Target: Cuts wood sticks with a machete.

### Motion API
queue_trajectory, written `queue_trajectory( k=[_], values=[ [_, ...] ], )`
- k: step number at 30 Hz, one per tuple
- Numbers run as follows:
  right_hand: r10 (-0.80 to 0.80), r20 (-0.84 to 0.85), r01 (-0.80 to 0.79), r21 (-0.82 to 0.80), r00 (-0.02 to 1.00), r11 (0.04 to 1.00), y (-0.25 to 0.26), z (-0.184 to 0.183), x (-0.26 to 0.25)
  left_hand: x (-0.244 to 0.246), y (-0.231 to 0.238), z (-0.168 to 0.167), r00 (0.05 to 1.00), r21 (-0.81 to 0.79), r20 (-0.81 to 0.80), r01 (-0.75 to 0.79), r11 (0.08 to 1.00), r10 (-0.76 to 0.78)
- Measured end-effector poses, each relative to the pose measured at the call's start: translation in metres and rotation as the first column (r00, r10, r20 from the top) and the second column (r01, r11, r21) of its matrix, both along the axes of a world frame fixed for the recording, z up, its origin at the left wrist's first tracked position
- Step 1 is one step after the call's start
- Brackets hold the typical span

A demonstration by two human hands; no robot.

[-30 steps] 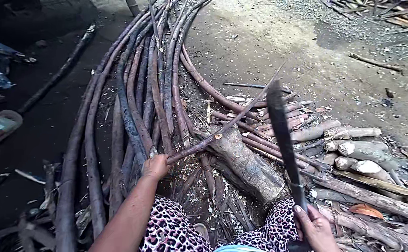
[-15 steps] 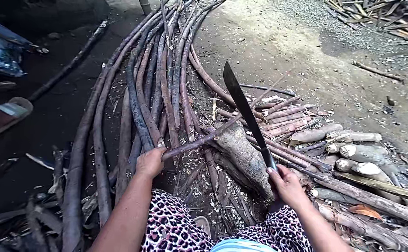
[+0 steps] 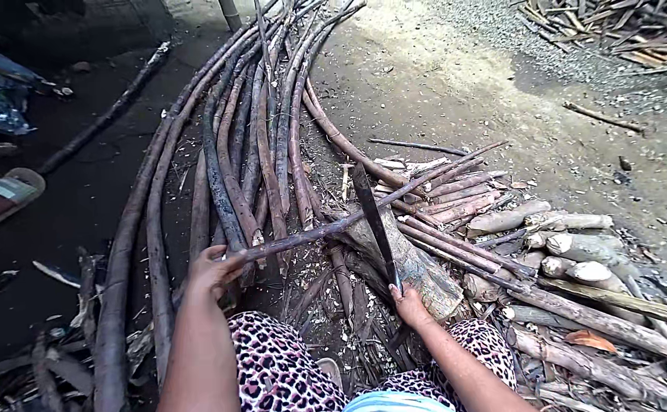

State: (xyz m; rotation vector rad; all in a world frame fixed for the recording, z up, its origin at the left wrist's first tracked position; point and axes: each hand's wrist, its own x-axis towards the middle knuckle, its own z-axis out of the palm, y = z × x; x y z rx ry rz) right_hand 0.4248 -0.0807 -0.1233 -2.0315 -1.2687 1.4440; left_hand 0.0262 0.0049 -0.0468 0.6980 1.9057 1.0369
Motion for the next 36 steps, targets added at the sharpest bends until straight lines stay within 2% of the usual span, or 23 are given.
queue_trajectory(
  k=[1,2,4,5,9,10,13,15,18,20,22,23,26,29,30,31,32,33,34,35,36],
  values=[
    [-0.007,-0.019,0.007,0.003,1.000,1.000,0.000,-0.003,-0.002,0.003,0.001,0.003,0.948,0.041,0.262,-0.198,0.979,0.180],
    [-0.010,-0.035,0.010,-0.001,0.999,1.000,-0.002,-0.005,-0.006,0.011,0.002,0.007,0.833,0.019,0.458,-0.359,0.933,0.311],
    [-0.025,-0.069,0.023,-0.023,0.997,0.999,-0.005,-0.006,-0.012,0.036,0.008,0.007,0.634,-0.049,0.650,-0.515,0.856,0.419],
    [-0.041,-0.097,0.038,-0.037,0.994,0.999,-0.006,-0.006,-0.016,0.048,0.014,0.001,0.593,-0.050,0.679,-0.552,0.832,0.434],
    [-0.117,-0.219,0.099,-0.091,0.969,0.991,-0.014,-0.005,-0.021,0.066,0.038,-0.022,0.593,0.041,0.669,-0.631,0.774,0.448],
    [-0.104,-0.181,0.092,-0.074,0.978,0.993,-0.015,-0.005,-0.020,0.068,0.039,-0.020,0.584,0.069,0.691,-0.640,0.765,0.426],
    [0.025,0.086,-0.025,-0.010,0.996,1.000,-0.015,0.001,-0.014,0.072,0.035,-0.013,0.564,0.238,0.777,-0.674,0.700,0.279],
    [0.042,0.194,-0.054,0.057,0.980,0.997,-0.012,0.009,-0.017,0.073,0.043,-0.012,0.620,0.373,0.755,-0.673,0.638,0.213],
    [0.044,0.192,-0.076,0.164,0.980,0.984,-0.008,0.033,-0.019,0.074,0.056,-0.023,0.615,0.351,0.713,-0.730,0.587,0.338],
    [0.051,0.126,-0.090,0.325,0.991,0.941,-0.003,0.061,-0.021,0.071,0.062,-0.031,0.612,0.349,0.704,-0.740,0.574,0.361],
    [0.070,0.009,-0.063,0.570,0.998,0.819,0.004,0.102,-0.026,0.066,0.066,-0.042,0.610,0.349,0.699,-0.747,0.567,0.374],
    [0.098,-0.058,-0.030,0.696,0.994,0.717,0.010,0.125,-0.028,0.066,0.068,-0.047,0.604,0.339,0.698,-0.752,0.566,0.385],
    [0.243,-0.113,0.040,0.957,0.963,0.287,0.038,0.202,-0.034,0.064,0.072,-0.054,0.583,0.308,0.699,-0.768,0.562,0.413],
    [0.231,-0.126,0.156,0.981,0.965,-0.117,0.075,0.266,-0.048,0.061,0.073,-0.057,0.577,0.305,0.703,-0.773,0.556,0.416],
    [0.223,-0.172,0.218,0.955,0.959,-0.200,0.086,0.275,-0.054,0.061,0.073,-0.057,0.578,0.304,0.703,-0.771,0.559,0.414],
    [0.201,-0.210,0.254,0.940,0.957,-0.227,0.092,0.271,-0.057,0.061,0.073,-0.058,0.578,0.304,0.704,-0.770,0.561,0.413],
    [0.137,-0.224,0.245,0.955,0.965,-0.168,0.090,0.250,-0.057,0.061,0.072,-0.059,0.578,0.304,0.707,-0.769,0.562,0.409],
    [0.031,-0.195,0.196,0.980,0.980,-0.022,0.080,0.210,-0.054,0.061,0.073,-0.060,0.578,0.305,0.709,-0.769,0.562,0.405],
    [-0.096,-0.077,0.097,0.970,0.992,0.222,0.064,0.154,-0.048,0.060,0.073,-0.059,0.579,0.307,0.708,-0.768,0.562,0.404],
    [-0.154,0.115,-0.015,0.846,0.981,0.533,0.043,0.096,-0.042,0.059,0.073,-0.059,0.586,0.311,0.704,-0.762,0.569,0.400],
    [-0.088,0.286,-0.095,0.567,0.954,0.818,0.023,0.051,-0.038,0.058,0.071,-0.057,0.597,0.315,0.700,-0.751,0.580,0.393]
  ],
)
